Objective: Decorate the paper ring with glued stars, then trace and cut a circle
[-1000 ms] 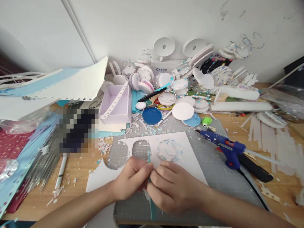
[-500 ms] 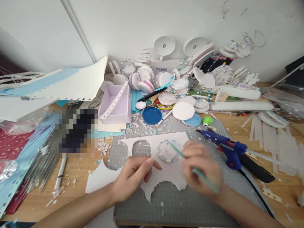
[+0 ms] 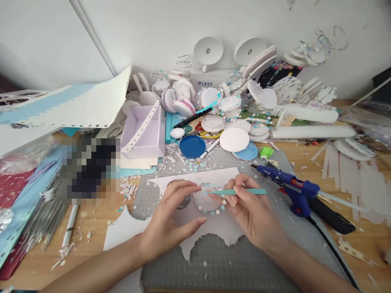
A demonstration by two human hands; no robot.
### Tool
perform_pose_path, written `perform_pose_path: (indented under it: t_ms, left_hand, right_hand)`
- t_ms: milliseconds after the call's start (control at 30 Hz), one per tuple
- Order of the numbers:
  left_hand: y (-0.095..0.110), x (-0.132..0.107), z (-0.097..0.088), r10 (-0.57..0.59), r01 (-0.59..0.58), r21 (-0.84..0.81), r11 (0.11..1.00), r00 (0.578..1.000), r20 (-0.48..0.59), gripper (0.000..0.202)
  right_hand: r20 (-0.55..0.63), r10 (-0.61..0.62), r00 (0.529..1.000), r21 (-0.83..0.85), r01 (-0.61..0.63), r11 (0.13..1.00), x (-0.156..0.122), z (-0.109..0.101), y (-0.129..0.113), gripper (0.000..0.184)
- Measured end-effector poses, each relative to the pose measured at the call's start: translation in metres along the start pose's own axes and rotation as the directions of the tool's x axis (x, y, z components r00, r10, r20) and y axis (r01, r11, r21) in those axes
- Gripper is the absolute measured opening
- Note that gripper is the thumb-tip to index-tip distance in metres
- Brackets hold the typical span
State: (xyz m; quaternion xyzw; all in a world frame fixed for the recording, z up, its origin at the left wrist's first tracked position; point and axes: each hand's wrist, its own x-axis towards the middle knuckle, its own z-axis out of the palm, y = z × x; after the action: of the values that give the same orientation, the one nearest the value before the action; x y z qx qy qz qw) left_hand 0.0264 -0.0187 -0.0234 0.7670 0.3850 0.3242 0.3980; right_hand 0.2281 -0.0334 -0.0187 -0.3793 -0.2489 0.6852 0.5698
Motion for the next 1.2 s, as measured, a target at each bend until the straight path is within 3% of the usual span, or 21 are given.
perform_pose_path:
  t_ms: [200,533,733,900,1100,1200]
  left_hand:
    - [-0.004,0.002,0.001,-0.056,0.054,-0.035,0.998,0.997,-0.049,0.048]
    - [-0.007,0.000,0.001,-0.002,0.001,-0.017,1.000,0.996,-0.095,0.035]
    - [-0.005,-0.001,0.001,0.004,-0.003,0.014,1.000,0.997,-0.081,0.041]
    - [-0.004,-0.001,0.000,0.038,-0.032,0.059,0.998,0.994,-0.102,0.040]
    - [-0.003,-0.003,0.000,0.070,-0.059,0.089,0.994,0.991,-0.118,0.042]
    - [-0.003,-0.003,0.000,0.082,-0.070,0.095,0.993,0.989,-0.126,0.042]
  right_hand:
    - [0.111,0.132,0.985,0.180,-0.151,0.972,-0.001,0.004,0.004,0.009]
    - [0.210,0.075,0.975,0.118,-0.101,0.988,-0.007,0.006,0.010,0.008]
    - [0.175,0.009,0.984,-0.004,-0.008,1.000,-0.011,0.006,0.007,0.009]
    - [0.077,-0.157,0.985,-0.268,0.172,0.948,-0.015,0.001,0.007,0.009]
    - [0.216,-0.263,0.940,-0.421,0.333,0.844,-0.017,0.004,0.009,0.011]
    - [0.233,-0.273,0.933,-0.434,0.351,0.830,-0.016,0.007,0.008,0.011]
